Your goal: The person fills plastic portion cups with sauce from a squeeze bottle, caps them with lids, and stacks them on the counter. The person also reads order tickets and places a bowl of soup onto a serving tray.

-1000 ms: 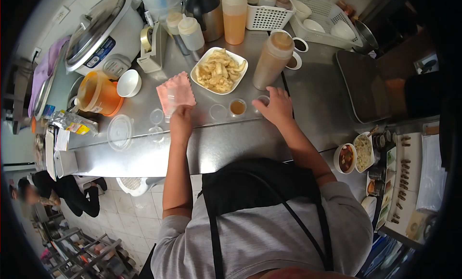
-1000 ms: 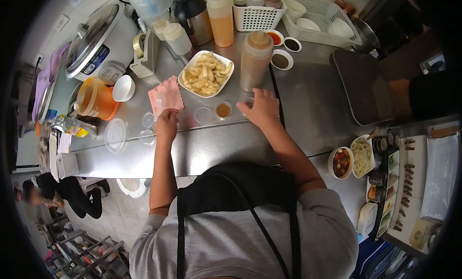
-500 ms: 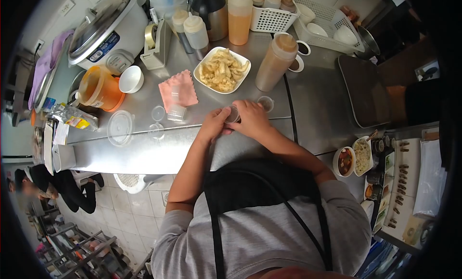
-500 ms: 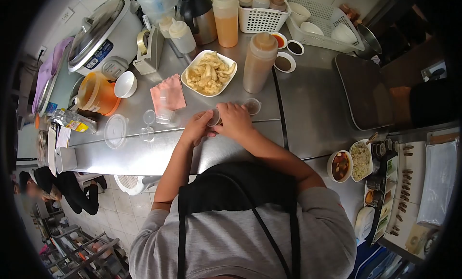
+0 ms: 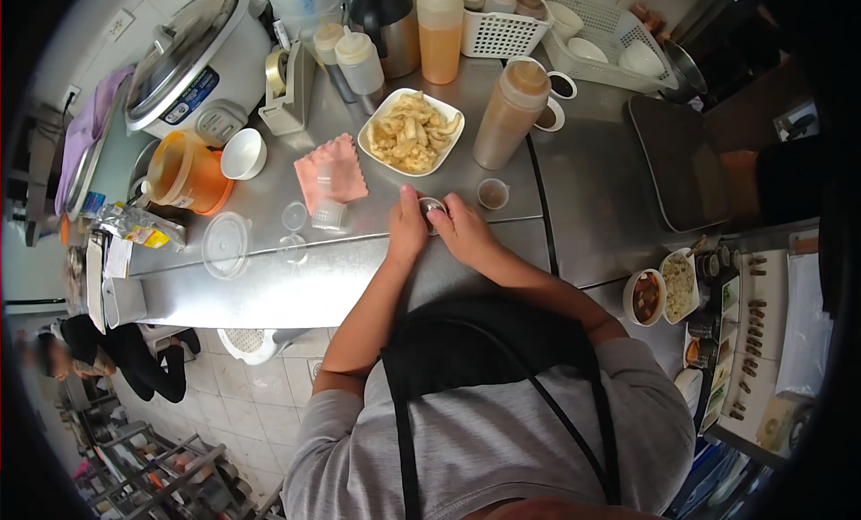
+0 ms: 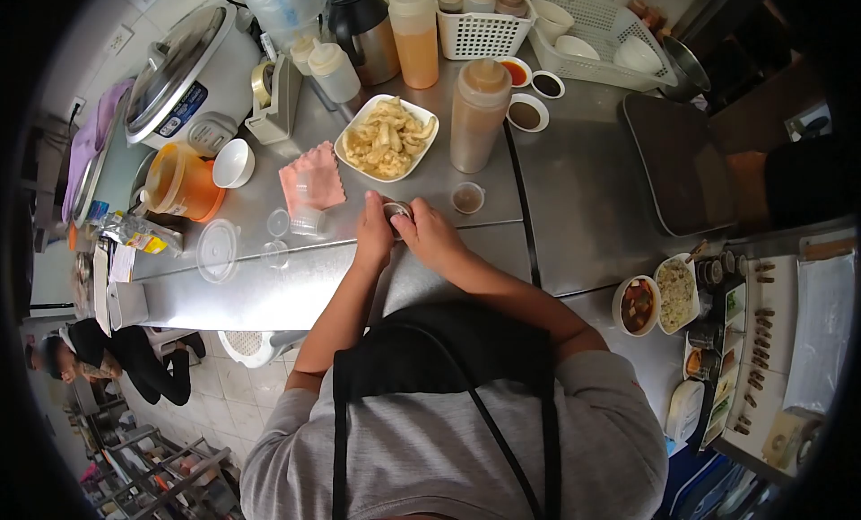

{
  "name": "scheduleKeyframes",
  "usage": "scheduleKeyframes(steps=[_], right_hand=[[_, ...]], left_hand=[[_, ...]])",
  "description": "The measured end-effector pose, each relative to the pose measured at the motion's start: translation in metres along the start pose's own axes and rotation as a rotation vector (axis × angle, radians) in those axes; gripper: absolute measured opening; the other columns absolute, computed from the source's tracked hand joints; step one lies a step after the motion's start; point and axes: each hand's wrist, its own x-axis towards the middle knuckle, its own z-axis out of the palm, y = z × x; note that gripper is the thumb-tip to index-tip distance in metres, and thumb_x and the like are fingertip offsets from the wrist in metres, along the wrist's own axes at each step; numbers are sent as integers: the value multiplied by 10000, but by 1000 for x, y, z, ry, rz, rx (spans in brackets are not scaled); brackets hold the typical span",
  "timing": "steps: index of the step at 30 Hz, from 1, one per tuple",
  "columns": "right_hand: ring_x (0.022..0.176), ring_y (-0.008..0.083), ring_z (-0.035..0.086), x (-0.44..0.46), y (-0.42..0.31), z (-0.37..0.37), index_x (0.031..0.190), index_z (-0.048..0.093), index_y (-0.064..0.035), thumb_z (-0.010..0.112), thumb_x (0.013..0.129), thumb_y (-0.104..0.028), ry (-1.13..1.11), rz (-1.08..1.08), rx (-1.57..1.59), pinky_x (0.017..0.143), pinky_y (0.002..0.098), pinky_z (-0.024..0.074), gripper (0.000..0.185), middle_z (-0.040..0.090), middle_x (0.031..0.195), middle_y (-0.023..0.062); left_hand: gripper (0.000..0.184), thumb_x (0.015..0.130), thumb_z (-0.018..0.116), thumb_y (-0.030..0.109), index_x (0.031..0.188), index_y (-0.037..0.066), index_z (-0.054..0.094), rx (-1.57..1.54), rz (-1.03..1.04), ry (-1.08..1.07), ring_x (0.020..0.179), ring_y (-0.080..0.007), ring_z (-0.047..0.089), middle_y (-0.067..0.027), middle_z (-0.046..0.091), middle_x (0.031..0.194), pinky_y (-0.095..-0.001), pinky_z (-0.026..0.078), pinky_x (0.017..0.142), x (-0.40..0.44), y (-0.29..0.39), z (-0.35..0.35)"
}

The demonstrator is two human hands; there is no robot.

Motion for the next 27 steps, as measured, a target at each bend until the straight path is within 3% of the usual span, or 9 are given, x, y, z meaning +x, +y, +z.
scheduleKeyframes(steps=[4,7,13,16,19,20,21,25,27], right_hand=[[698,386,520,-2,4,2,800,444,-13,456,834,-324,50,-14,34,597,426,399,313,547,746,207],[679,385,515,3,9,-2,785,451,-20,447,840,-338,27,81,76,580,419,394,323,536,719,203],[662,378,514,5,4,-11,721,470,-16,410,847,-383,74,58,73,573,405,398,393,528,694,196],[683,379,520,5,7,-12,745,497,-6,414,848,-363,9,99,104,593,400,407,380,539,720,206],[730,383,532,13,29,-9,779,533,1,456,834,-319,-7,94,13,628,401,415,334,552,757,222],[738,374,540,15,30,-14,794,541,-6,457,832,-327,18,54,-20,630,406,416,334,555,756,221],[744,358,549,18,33,-23,811,550,-16,467,829,-326,46,84,-178,639,400,423,321,566,769,205],[754,328,559,24,43,-61,820,566,-33,490,815,-315,164,188,-198,661,378,433,293,587,804,164],[765,320,558,26,52,-66,826,567,-33,497,810,-316,149,196,-185,670,372,431,292,584,807,164]], left_hand=[[543,907,237,391,691,0,545,159,116,46,517,-142,475,-74,540,610,-282,400,505,9,-11,3],[522,904,262,350,664,-33,523,211,111,-3,530,-267,504,-157,530,575,-358,402,554,7,2,7],[477,903,267,300,635,-20,497,379,246,-18,589,-379,479,-217,503,602,-408,386,572,0,12,15],[482,903,264,306,640,-21,501,369,105,-63,626,-403,477,-234,509,638,-417,390,599,-4,18,15],[469,903,250,316,703,-21,508,505,219,-37,621,-406,478,-240,515,648,-419,397,612,1,7,12],[402,893,300,314,807,-11,519,495,276,-19,660,-359,514,-222,529,703,-401,405,635,0,3,9],[360,881,341,303,833,-6,519,471,316,31,687,-339,519,-208,534,735,-395,405,642,-5,11,-1],[238,790,545,218,921,20,526,487,461,318,796,-269,521,-143,541,878,-364,405,677,-22,41,-72],[352,717,624,217,993,24,519,807,494,607,809,-308,501,-152,528,898,-377,398,719,-20,28,-126]])
